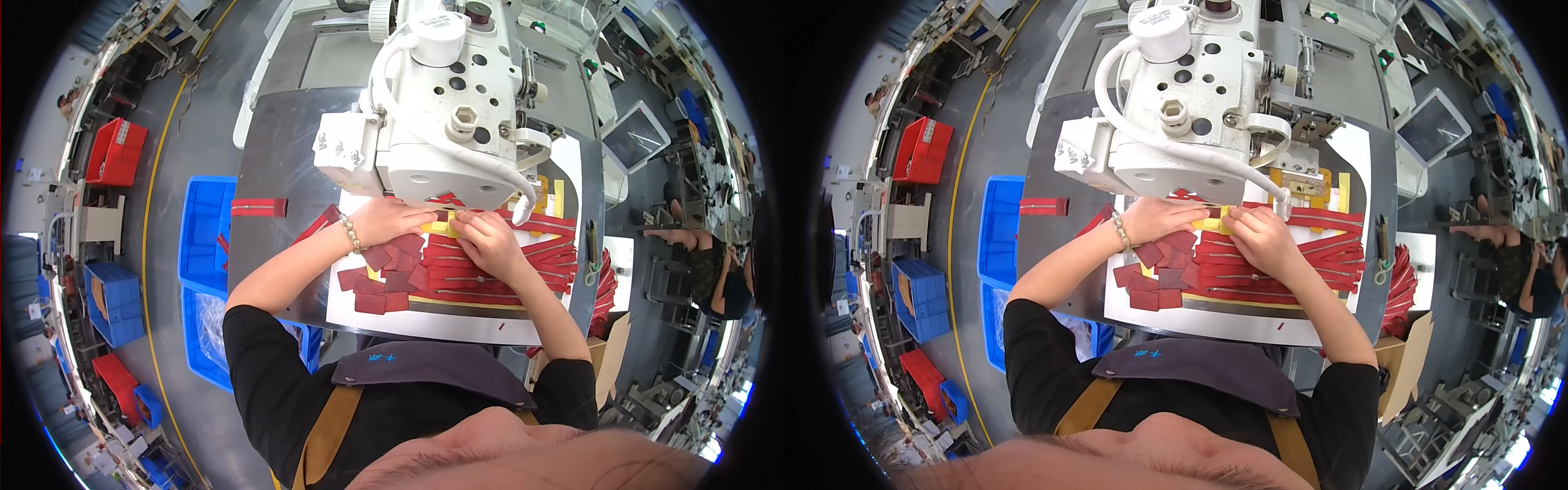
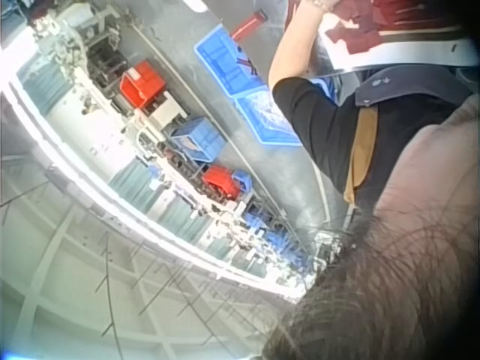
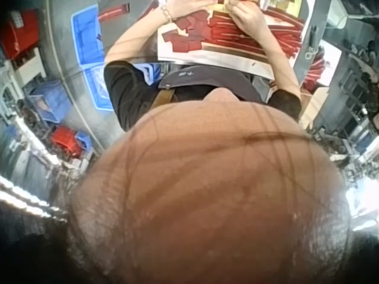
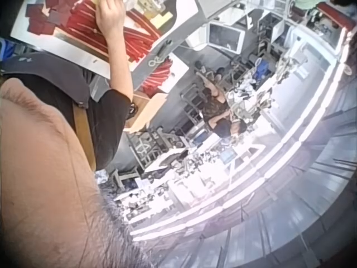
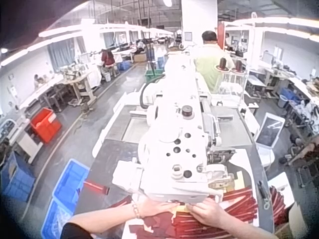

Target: The recorder is sewing small leather patches onto long straps using an industrial sewing machine.

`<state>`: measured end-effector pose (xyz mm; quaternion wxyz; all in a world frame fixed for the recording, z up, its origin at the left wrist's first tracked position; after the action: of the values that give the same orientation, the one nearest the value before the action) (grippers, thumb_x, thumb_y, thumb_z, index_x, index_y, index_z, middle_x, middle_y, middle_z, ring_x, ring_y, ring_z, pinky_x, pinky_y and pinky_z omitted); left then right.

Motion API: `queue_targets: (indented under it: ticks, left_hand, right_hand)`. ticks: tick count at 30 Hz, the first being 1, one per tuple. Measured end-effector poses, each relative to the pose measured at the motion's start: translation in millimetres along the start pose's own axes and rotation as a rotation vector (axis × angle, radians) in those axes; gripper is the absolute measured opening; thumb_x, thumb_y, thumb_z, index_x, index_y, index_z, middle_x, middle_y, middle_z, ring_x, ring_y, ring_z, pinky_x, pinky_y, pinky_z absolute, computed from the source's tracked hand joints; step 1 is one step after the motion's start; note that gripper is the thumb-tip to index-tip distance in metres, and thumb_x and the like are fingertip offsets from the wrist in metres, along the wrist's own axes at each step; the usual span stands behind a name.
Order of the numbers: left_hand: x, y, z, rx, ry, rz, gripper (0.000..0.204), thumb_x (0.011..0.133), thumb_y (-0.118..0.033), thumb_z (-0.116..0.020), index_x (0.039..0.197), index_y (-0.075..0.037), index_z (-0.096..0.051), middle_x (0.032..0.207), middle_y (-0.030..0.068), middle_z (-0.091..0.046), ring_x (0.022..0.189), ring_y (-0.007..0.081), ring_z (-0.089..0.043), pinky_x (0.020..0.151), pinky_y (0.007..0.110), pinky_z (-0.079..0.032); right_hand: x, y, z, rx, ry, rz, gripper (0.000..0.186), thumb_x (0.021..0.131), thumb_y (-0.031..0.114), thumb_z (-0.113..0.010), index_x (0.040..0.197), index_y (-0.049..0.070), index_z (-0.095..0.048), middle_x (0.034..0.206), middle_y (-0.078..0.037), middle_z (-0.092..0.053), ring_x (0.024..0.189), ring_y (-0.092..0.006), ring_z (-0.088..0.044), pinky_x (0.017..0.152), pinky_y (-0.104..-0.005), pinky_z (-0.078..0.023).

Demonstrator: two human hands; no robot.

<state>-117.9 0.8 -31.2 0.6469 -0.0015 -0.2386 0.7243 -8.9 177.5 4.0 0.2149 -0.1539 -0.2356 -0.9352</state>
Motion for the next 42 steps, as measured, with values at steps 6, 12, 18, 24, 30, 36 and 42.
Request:
queue_targets:
  ticks: [6, 12, 18, 24, 30, 36, 42]
  left_hand:
    - [0.4, -1.1, 2.0, 0.018, 0.039, 0.001, 0.035, 0.085, -0.026, -0.063, 0.118, -0.016, -0.061, 0.119, -0.0017, -0.064, 0.097, 0.0172, -0.065, 0.07, 0.029, -0.056]
    - [2.0, 2.7, -0.9, 0.007, 0.103, 0.016, 0.036, 0.088, -0.03, -0.059, 0.122, -0.017, -0.059, 0.118, -0.0023, -0.064, 0.104, 0.015, -0.063, 0.071, 0.028, -0.056]
    - [3.6, 5.4, -0.9, -0.025, 0.165, 0.031, 0.041, 0.09, -0.031, -0.057, 0.13, -0.023, -0.051, 0.128, -0.0072, -0.058, 0.092, 0.0209, -0.066, 0.067, 0.033, -0.056]
    - [2.7, 12.7, -10.6, -0.098, 0.277, 0.072, 0.044, 0.094, -0.037, -0.05, 0.136, -0.026, -0.046, 0.134, -0.0073, -0.053, 0.101, 0.0192, -0.062, 0.078, 0.033, -0.054]
    - [13.1, 0.2, 4.2, -0.101, 0.47, 0.17, 0.044, 0.094, -0.034, -0.049, 0.137, -0.023, -0.045, 0.141, -0.0045, -0.046, 0.114, 0.0186, -0.056, 0.089, 0.033, -0.051]
    - [20.3, -5.8, 9.5, -0.046, 0.476, 0.163, 0.04, 0.094, -0.029, -0.05, 0.133, -0.021, -0.047, 0.137, -0.0004, -0.049, 0.105, 0.021, -0.06, 0.082, 0.034, -0.053]
    - [11.6, -4.6, 0.5, -0.034, 0.358, 0.116, 0.041, 0.091, -0.029, -0.054, 0.13, -0.018, -0.05, 0.13, 0.0007, -0.054, 0.095, 0.0216, -0.063, 0.084, 0.037, -0.05]
  right_hand:
    - [0.4, 1.9, 0.3, -0.003, 0.017, -0.013, 0.031, 0.073, 0.005, -0.069, 0.104, 0.004, -0.064, 0.109, -0.008, -0.064, 0.09, -0.0251, -0.062, 0.081, -0.0365, -0.049]
    - [1.9, 4.1, 2.6, -0.003, 0.022, -0.028, 0.031, 0.073, 0.004, -0.069, 0.104, 0.004, -0.064, 0.109, -0.009, -0.064, 0.092, -0.0262, -0.062, 0.083, -0.037, -0.049]
    - [2.3, 5.6, 3.0, -0.013, 0.006, -0.023, 0.032, 0.073, 0.004, -0.069, 0.104, 0.004, -0.064, 0.109, -0.009, -0.063, 0.089, -0.0262, -0.061, 0.081, -0.0364, -0.049]
    - [3.7, 9.1, 0.9, -0.036, -0.008, -0.024, 0.034, 0.071, 0.006, -0.07, 0.104, 0.004, -0.063, 0.105, -0.008, -0.062, 0.084, -0.025, -0.059, 0.079, -0.0357, -0.047]
    - [12.1, 18.0, -1.9, -0.087, -0.063, -0.064, 0.037, 0.068, 0.01, -0.072, 0.103, 0.003, -0.063, 0.094, -0.007, -0.059, 0.081, -0.0238, -0.056, 0.076, -0.0353, -0.046]
    - [18.4, 21.3, -11.3, -0.177, -0.088, -0.121, 0.034, 0.068, 0.011, -0.071, 0.099, 0.002, -0.063, 0.09, -0.007, -0.056, 0.081, -0.0239, -0.056, 0.075, -0.0349, -0.046]
    - [21.6, 31.0, -16.9, -0.253, -0.085, -0.164, 0.034, 0.068, 0.009, -0.069, 0.1, 0.0, -0.063, 0.09, -0.008, -0.056, 0.079, -0.0232, -0.055, 0.072, -0.0343, -0.046]
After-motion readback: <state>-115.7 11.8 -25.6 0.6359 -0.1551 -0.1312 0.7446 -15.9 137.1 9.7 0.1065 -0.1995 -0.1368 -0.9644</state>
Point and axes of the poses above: each hand's wrist, its own x-axis towards the middle knuckle, its own z-axis out of the back of the hand, y = z × x, the point moved 4 cm from there along x, towards the middle knuckle
